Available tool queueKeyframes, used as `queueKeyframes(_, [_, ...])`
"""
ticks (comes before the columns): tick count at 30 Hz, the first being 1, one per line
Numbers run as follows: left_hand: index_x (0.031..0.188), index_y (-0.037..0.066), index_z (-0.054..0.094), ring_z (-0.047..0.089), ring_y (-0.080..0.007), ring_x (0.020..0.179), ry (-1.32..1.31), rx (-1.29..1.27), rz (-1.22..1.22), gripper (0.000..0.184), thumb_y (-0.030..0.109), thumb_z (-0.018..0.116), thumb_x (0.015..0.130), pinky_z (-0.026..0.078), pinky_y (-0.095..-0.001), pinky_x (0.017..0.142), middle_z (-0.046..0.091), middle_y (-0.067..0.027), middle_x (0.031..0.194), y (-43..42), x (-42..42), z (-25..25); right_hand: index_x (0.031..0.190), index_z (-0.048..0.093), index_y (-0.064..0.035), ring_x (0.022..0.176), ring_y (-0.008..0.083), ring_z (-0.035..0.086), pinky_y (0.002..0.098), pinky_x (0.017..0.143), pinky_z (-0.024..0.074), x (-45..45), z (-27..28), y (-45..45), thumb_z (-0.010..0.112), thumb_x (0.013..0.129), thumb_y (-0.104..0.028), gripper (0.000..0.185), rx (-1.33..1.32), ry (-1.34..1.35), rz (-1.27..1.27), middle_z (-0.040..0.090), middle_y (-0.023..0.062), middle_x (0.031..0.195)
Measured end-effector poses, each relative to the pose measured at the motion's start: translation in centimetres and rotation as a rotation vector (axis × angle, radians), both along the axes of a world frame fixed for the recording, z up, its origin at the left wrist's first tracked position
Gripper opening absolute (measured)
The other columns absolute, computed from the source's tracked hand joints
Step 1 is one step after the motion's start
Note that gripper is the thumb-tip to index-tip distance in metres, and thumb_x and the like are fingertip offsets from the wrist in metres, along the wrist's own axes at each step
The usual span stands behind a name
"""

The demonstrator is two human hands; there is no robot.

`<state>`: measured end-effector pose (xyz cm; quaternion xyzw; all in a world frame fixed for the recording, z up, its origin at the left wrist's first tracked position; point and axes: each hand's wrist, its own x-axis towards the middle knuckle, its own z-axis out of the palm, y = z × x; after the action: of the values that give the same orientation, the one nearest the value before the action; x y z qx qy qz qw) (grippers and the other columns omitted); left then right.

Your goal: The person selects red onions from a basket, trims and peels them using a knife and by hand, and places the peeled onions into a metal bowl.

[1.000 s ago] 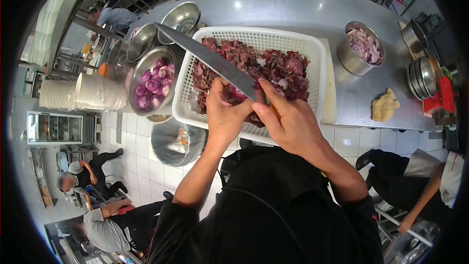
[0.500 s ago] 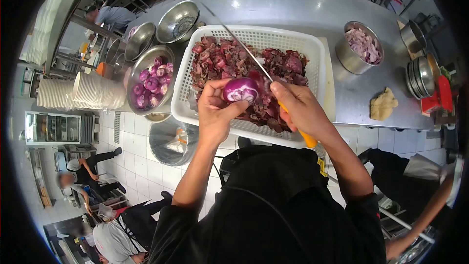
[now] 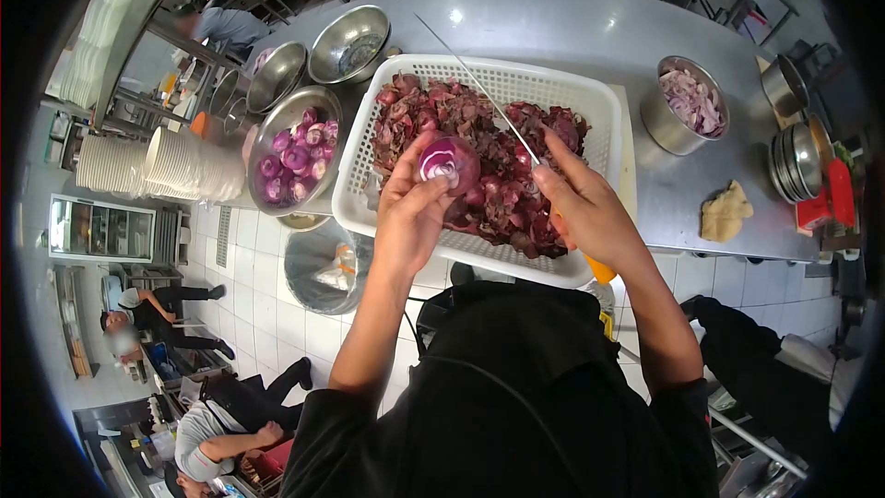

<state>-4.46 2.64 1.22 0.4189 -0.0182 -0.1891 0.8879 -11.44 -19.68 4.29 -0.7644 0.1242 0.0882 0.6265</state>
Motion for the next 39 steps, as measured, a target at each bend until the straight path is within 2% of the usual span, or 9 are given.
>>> queueKeyframes(2, [0.142,0.000,0.045,0.065,-0.0184,0.108,0.005,-0.005,-0.033,0.061,-0.009,0.063,0.085,0.050,-0.0355,0.101,0.065,-0.0099,0.120,0.7,0.4,-1.3,0.151,0.043,-0.0098,0.055,0.0087,0.048,0.0259,0.050,0.0410,0.1,-1.4,0.0,0.053,0.103,-0.037,0.056,-0.004,-0.112,0.035,0.047,0.0002,0.067])
queueKeyframes(4, [0.141,-0.002,0.046,0.065,-0.0180,0.106,-0.036,0.061,-0.026,0.059,-0.010,0.063,0.085,0.051,-0.0343,0.099,0.065,-0.0099,0.120,0.5,0.3,-1.2,0.148,0.047,-0.0085,0.062,0.0113,0.052,0.0276,0.057,0.0427,0.2,-1.8,-0.1,0.053,0.103,-0.038,0.054,-0.028,-0.149,0.041,0.052,0.0039,0.072])
queueKeyframes(5, [0.140,-0.002,0.047,0.065,-0.0178,0.105,-0.054,0.093,-0.019,0.058,-0.010,0.063,0.084,0.052,-0.0336,0.098,0.065,-0.0099,0.119,0.4,0.2,-1.1,0.145,0.050,-0.0066,0.073,0.0157,0.059,0.0298,0.069,0.0465,0.1,-1.5,-0.2,0.054,0.102,-0.038,0.054,-0.049,-0.129,0.034,0.060,0.0094,0.079])
queueKeyframes(7, [0.139,-0.003,0.047,0.065,-0.0167,0.104,-0.076,0.126,-0.004,0.059,-0.011,0.064,0.083,0.052,-0.0324,0.096,0.065,-0.0099,0.118,0.3,-0.1,-0.9,0.143,0.052,-0.0035,0.084,0.0221,0.068,0.0331,0.083,0.0507,0.0,-0.4,-0.2,0.054,0.101,-0.040,0.055,-0.035,0.010,0.050,0.069,0.0164,0.086])
queueKeyframes(9, [0.137,-0.003,0.048,0.066,-0.0157,0.103,-0.093,0.171,0.002,0.058,-0.011,0.065,0.082,0.053,-0.0313,0.094,0.066,-0.0096,0.117,-0.2,-0.2,-0.6,0.143,0.050,-0.0011,0.085,0.0261,0.070,0.0353,0.085,0.0514,0.5,1.3,-0.6,0.055,0.100,-0.041,0.059,0.028,0.234,0.088,0.070,0.0191,0.087])
queueKeyframes(12, [0.132,-0.004,0.053,0.066,-0.0143,0.100,-0.109,0.262,0.006,0.054,-0.011,0.067,0.081,0.053,-0.0298,0.091,0.068,-0.0086,0.112,-0.8,-0.5,-0.2,0.141,0.049,0.0035,0.074,0.0299,0.071,0.0370,0.077,0.0536,-0.3,-0.9,0.5,0.056,0.100,-0.041,0.061,-0.183,-0.096,-0.009,0.070,0.0175,0.078])
queueKeyframes(15, [0.125,-0.003,0.058,0.068,-0.0130,0.093,-0.129,0.321,0.007,0.047,-0.010,0.068,0.080,0.055,-0.0279,0.085,0.069,-0.0073,0.106,-1.3,-0.7,-0.5,0.141,0.047,0.0058,0.069,0.0351,0.071,0.0388,0.071,0.0540,-1.4,-0.2,1.6,0.059,0.098,-0.040,0.064,-0.208,-0.303,0.046,0.069,0.0172,0.073])
queueKeyframes(20, [0.119,0.001,0.062,0.068,-0.0110,0.086,-0.105,0.341,-0.026,0.039,-0.008,0.067,0.081,0.056,-0.0251,0.074,0.071,-0.0050,0.100,-2.4,-1.4,0.6,0.139,0.043,0.0125,0.064,0.0370,0.068,0.0414,0.062,0.0519,-1.7,0.8,2.8,0.063,0.096,-0.034,0.066,-0.267,-0.445,0.161,0.066,0.0195,0.071])
queueKeyframes(39, [0.121,0.001,0.059,0.066,-0.0102,0.090,-0.184,0.407,0.056,0.038,-0.004,0.068,0.085,0.055,-0.0258,0.081,0.070,-0.0048,0.102,-3.4,-1.9,0.2,0.138,0.045,0.0113,0.064,0.0378,0.067,0.0428,0.062,0.0519,-1.6,0.5,2.6,0.062,0.096,-0.032,0.063,-0.281,-0.434,0.180,0.065,0.0200,0.068])
